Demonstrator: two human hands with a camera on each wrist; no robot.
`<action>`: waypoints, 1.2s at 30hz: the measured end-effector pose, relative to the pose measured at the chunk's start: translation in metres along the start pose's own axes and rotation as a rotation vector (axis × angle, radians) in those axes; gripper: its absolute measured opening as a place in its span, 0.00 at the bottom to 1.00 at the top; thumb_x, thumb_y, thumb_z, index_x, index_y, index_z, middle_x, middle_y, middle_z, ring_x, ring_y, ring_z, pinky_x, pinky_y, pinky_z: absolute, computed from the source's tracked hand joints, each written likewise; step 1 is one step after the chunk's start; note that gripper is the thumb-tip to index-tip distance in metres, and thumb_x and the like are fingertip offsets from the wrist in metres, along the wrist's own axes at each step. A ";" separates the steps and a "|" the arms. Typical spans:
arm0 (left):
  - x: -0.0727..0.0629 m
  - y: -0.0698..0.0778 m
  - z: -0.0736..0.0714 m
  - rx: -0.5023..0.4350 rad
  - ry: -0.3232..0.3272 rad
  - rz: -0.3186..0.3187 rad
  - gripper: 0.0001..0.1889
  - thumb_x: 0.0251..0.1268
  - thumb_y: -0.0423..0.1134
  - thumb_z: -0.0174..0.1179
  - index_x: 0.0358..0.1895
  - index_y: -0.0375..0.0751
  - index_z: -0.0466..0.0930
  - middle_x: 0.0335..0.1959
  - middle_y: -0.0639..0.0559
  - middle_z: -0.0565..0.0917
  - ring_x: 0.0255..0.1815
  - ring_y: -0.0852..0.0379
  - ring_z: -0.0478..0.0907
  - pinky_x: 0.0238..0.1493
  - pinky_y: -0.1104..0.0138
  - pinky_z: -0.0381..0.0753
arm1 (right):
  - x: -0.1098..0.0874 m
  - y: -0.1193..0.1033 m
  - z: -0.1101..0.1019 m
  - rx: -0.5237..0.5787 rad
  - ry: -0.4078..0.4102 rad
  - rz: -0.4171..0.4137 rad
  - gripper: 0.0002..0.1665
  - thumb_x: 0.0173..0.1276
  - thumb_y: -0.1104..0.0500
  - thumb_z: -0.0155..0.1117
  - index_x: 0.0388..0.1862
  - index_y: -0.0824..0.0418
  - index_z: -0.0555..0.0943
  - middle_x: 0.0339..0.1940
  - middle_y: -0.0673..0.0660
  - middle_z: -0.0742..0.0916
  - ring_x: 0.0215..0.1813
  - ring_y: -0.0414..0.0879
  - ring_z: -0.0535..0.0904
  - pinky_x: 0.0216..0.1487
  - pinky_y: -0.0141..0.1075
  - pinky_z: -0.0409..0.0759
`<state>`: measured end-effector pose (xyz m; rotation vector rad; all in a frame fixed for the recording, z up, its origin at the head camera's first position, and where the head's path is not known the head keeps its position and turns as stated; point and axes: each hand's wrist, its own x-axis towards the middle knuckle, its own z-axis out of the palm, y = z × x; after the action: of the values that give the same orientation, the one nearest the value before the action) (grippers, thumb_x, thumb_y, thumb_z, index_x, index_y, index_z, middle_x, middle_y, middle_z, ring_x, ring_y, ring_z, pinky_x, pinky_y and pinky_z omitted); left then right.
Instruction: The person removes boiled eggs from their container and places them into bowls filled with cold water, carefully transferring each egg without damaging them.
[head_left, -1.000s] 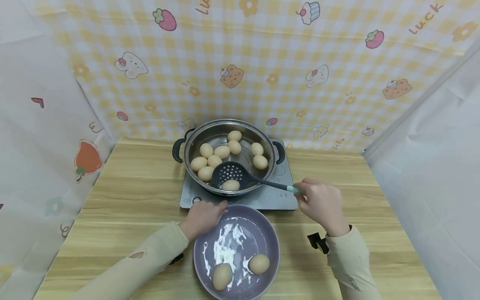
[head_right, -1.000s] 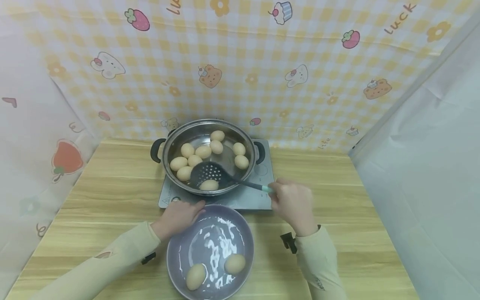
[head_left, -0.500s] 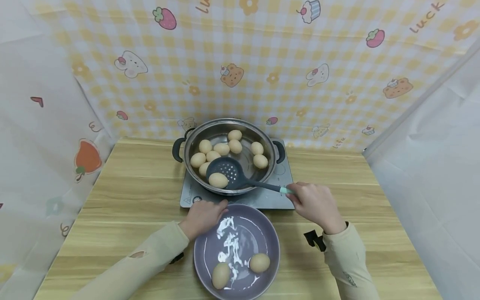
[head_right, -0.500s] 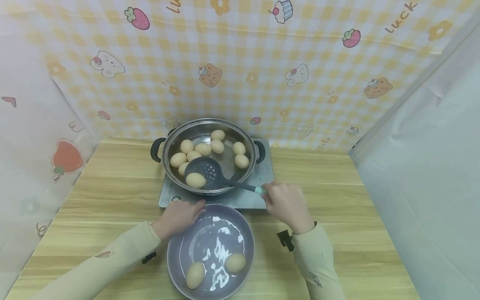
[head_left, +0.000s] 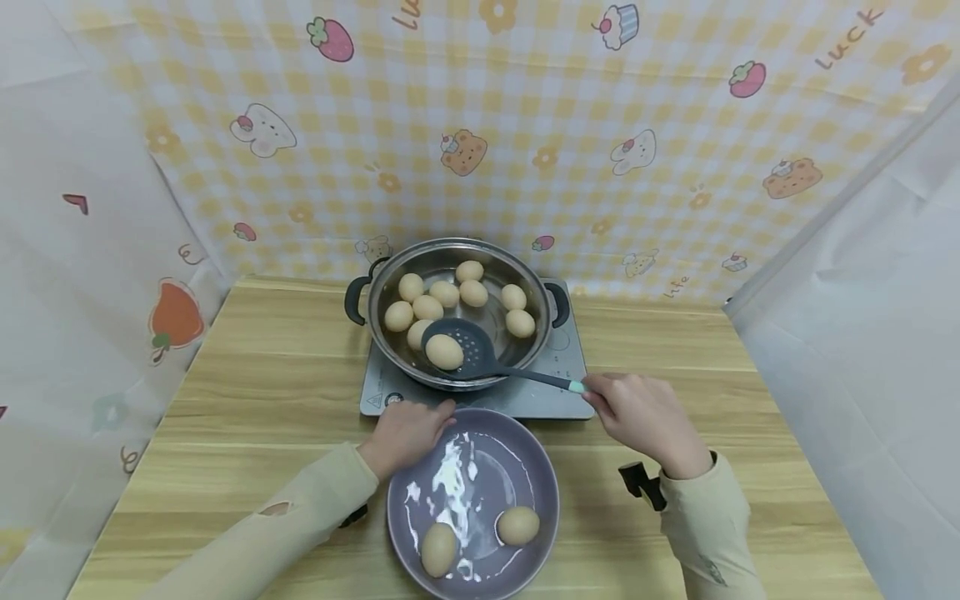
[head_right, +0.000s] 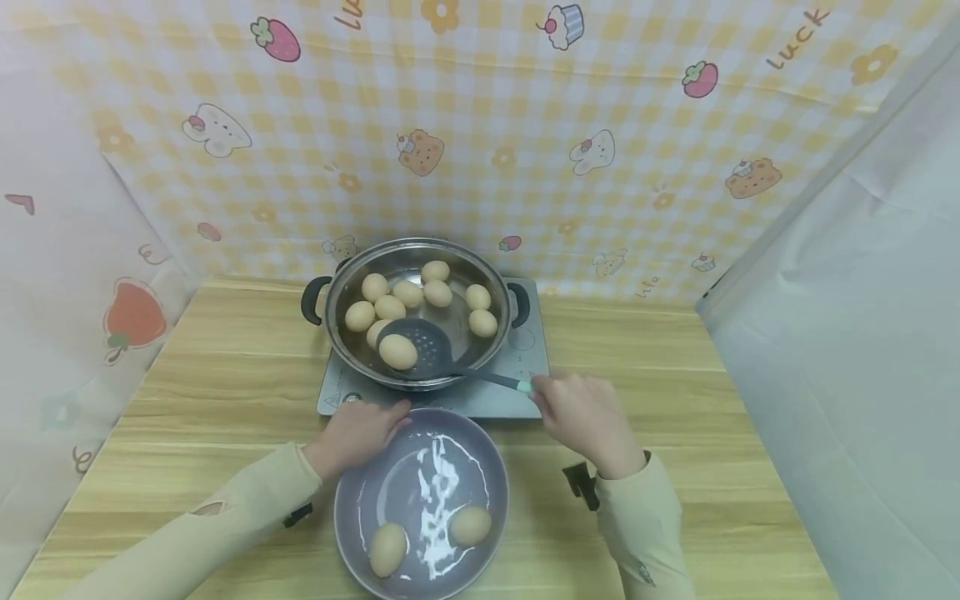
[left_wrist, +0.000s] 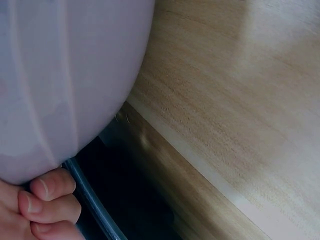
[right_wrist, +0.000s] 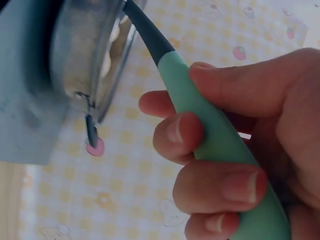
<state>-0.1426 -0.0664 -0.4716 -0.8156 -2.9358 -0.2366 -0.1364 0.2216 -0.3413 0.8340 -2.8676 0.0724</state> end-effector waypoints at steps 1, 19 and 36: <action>0.000 0.000 0.000 -0.003 -0.001 0.000 0.10 0.67 0.49 0.49 0.34 0.48 0.69 0.07 0.55 0.63 0.08 0.54 0.63 0.11 0.64 0.59 | -0.002 0.000 -0.002 -0.005 0.000 0.002 0.17 0.62 0.59 0.59 0.18 0.52 0.64 0.11 0.43 0.61 0.13 0.36 0.56 0.14 0.31 0.53; 0.000 -0.001 0.004 0.016 0.061 0.024 0.10 0.65 0.49 0.50 0.33 0.48 0.69 0.06 0.55 0.64 0.07 0.54 0.64 0.10 0.64 0.58 | -0.053 0.005 -0.037 -0.049 0.076 0.050 0.03 0.58 0.59 0.63 0.28 0.53 0.77 0.13 0.38 0.62 0.14 0.31 0.51 0.14 0.27 0.51; 0.001 -0.003 0.007 0.039 0.078 0.035 0.10 0.65 0.49 0.51 0.31 0.48 0.69 0.05 0.56 0.60 0.06 0.57 0.60 0.08 0.66 0.57 | -0.094 -0.005 -0.038 -0.021 0.105 0.065 0.05 0.58 0.56 0.65 0.28 0.47 0.77 0.14 0.33 0.58 0.14 0.27 0.48 0.15 0.25 0.48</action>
<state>-0.1452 -0.0676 -0.4785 -0.8328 -2.8420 -0.2025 -0.0501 0.2700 -0.3189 0.7107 -2.7918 0.0908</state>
